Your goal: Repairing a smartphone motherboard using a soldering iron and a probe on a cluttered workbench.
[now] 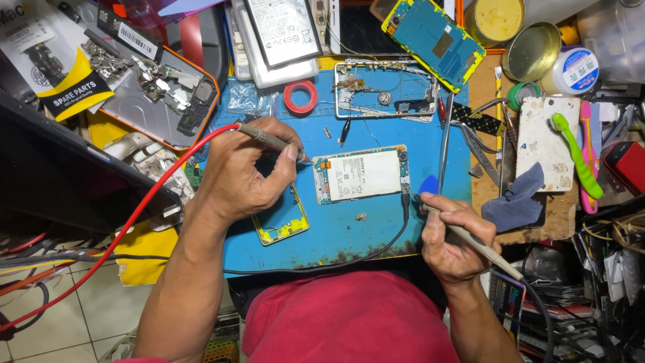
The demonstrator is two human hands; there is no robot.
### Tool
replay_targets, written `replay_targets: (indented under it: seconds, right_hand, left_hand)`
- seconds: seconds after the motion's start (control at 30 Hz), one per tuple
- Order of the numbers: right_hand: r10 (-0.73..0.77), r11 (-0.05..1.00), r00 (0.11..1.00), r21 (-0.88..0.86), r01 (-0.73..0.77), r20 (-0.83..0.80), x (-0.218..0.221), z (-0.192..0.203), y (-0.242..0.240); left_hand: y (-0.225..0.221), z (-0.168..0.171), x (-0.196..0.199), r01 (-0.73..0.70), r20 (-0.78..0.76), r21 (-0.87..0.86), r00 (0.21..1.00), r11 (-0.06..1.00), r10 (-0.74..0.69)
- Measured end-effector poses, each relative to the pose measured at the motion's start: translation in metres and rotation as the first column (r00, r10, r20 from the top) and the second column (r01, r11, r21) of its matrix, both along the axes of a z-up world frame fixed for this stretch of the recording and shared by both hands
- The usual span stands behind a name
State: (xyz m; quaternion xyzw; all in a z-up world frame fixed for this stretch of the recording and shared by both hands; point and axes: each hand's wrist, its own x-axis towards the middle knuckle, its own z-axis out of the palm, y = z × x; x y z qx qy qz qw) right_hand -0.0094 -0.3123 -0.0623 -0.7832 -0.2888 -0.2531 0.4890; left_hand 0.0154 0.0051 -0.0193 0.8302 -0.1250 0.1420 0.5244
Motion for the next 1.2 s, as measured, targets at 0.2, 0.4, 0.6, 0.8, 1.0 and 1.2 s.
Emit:
replay_targets:
  seconds: [0.2, 0.4, 0.6, 0.8, 1.0, 1.2]
  right_hand:
    - [0.003, 1.000, 1.000, -0.009, -0.003, -0.002, 0.0003, 0.0013, -0.0003]
    - [-0.003, 1.000, 1.000, -0.015, 0.003, 0.005, 0.0000, -0.0009, -0.0014]
    - [-0.004, 1.000, 1.000, -0.010, 0.004, 0.003, -0.0006, -0.0021, -0.0022]
    - [0.000, 1.000, 1.000, -0.014, 0.000, 0.001, -0.0002, -0.0011, -0.0017]
    - [0.013, 1.000, 1.000, -0.005, -0.013, -0.002, 0.0013, 0.0013, 0.0006]
    - [-0.001, 1.000, 0.999, 0.003, 0.001, -0.048, -0.0058, -0.0068, -0.0030]
  left_hand:
    - [0.0010, -0.0027, 0.0002, -0.003, -0.004, 0.011, 1.000, 1.000, 0.003]
    - [0.0007, -0.0016, -0.0002, 0.002, -0.005, 0.005, 1.000, 1.000, -0.002]
    - [0.0008, -0.0013, 0.0002, 0.008, -0.012, 0.009, 1.000, 1.000, -0.008]
    - [0.0010, -0.0013, -0.0005, 0.010, -0.013, 0.015, 1.000, 1.000, -0.010]
    - [0.0018, -0.0044, 0.0022, 0.017, 0.002, 0.016, 1.000, 1.000, -0.017]
    - [0.0009, 0.0020, -0.0024, 0.049, 0.008, 0.047, 0.999, 0.998, -0.049]
